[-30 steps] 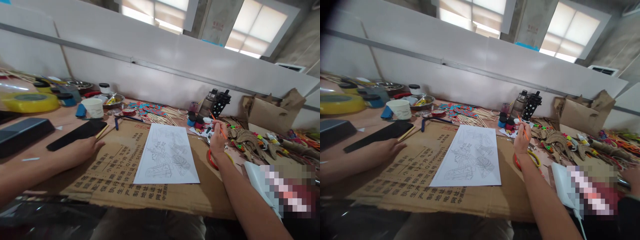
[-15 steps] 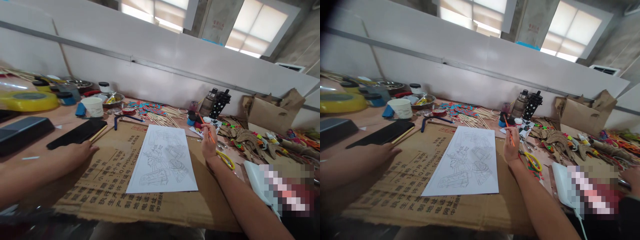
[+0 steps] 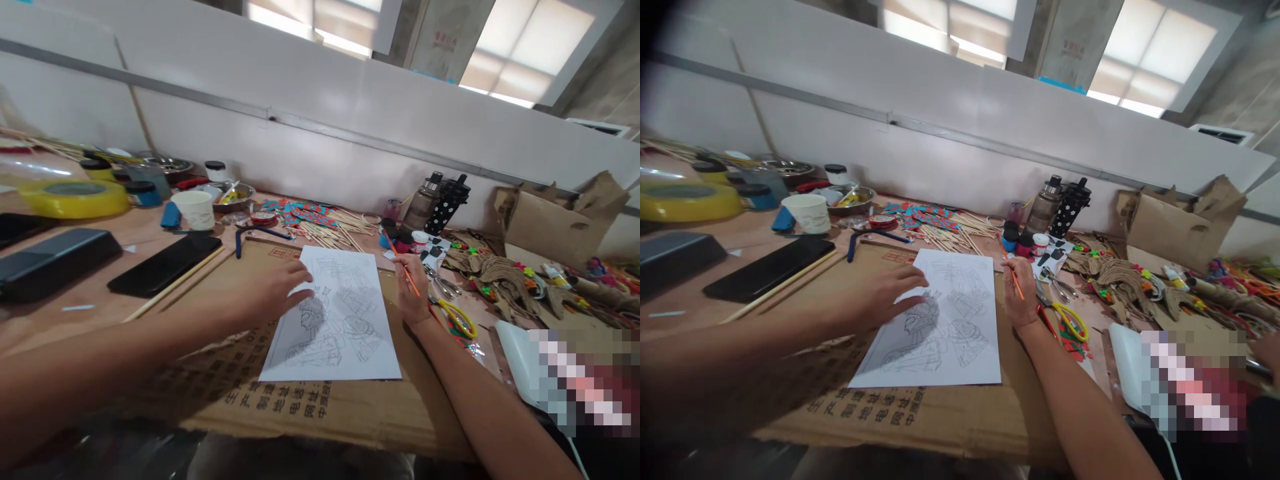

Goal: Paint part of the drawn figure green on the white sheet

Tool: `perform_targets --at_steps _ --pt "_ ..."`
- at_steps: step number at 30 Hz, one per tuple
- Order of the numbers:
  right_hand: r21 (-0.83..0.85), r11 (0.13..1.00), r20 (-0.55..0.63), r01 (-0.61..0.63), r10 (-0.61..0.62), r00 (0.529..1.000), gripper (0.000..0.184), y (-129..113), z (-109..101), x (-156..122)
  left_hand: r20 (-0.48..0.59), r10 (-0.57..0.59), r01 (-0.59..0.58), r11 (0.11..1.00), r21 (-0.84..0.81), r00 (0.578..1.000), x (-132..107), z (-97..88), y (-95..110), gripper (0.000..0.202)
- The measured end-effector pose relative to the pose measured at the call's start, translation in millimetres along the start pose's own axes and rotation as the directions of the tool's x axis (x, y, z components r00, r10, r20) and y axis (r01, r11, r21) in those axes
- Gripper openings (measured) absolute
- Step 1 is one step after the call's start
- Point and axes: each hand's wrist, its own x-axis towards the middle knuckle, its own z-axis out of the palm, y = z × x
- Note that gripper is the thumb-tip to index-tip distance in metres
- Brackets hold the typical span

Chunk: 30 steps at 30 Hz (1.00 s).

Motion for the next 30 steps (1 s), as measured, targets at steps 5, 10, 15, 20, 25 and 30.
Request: perform_targets --at_steps 5,10,15,20,25,30 --pt "0.019 1.000 0.026 0.023 -0.023 0.999 0.024 -8.3 -5.7 -2.8 0.024 0.229 -0.229 0.973 0.000 0.973 26.4 18.6 29.8 0.022" --pt "-0.031 0.992 0.109 0.125 -0.121 0.987 0.023 -1.7 -3.4 -5.4 0.061 0.217 -0.217 0.976 -0.009 0.974 26.0 31.4 33.4 0.016" --pt "-0.170 0.974 0.209 0.149 -0.113 0.971 0.028 13.4 3.4 -9.6 0.007 0.223 -0.222 0.974 -0.033 0.975 20.1 41.3 29.2 0.018" --pt "-0.328 0.941 0.299 0.077 0.026 0.954 0.031 21.0 4.3 -14.0 -0.023 0.212 -0.213 0.976 -0.044 0.977 17.9 40.7 30.0 0.015" --pt "-0.428 0.902 0.398 0.053 0.136 0.907 0.035 21.8 6.1 -15.3 -0.050 0.208 -0.211 0.975 -0.075 0.977 16.9 37.9 31.2 0.014" --pt "-0.517 0.853 0.504 0.066 0.241 0.829 0.039 18.2 6.5 -11.3 -0.044 0.211 -0.214 0.973 -0.087 0.977 17.2 39.2 29.4 0.014"
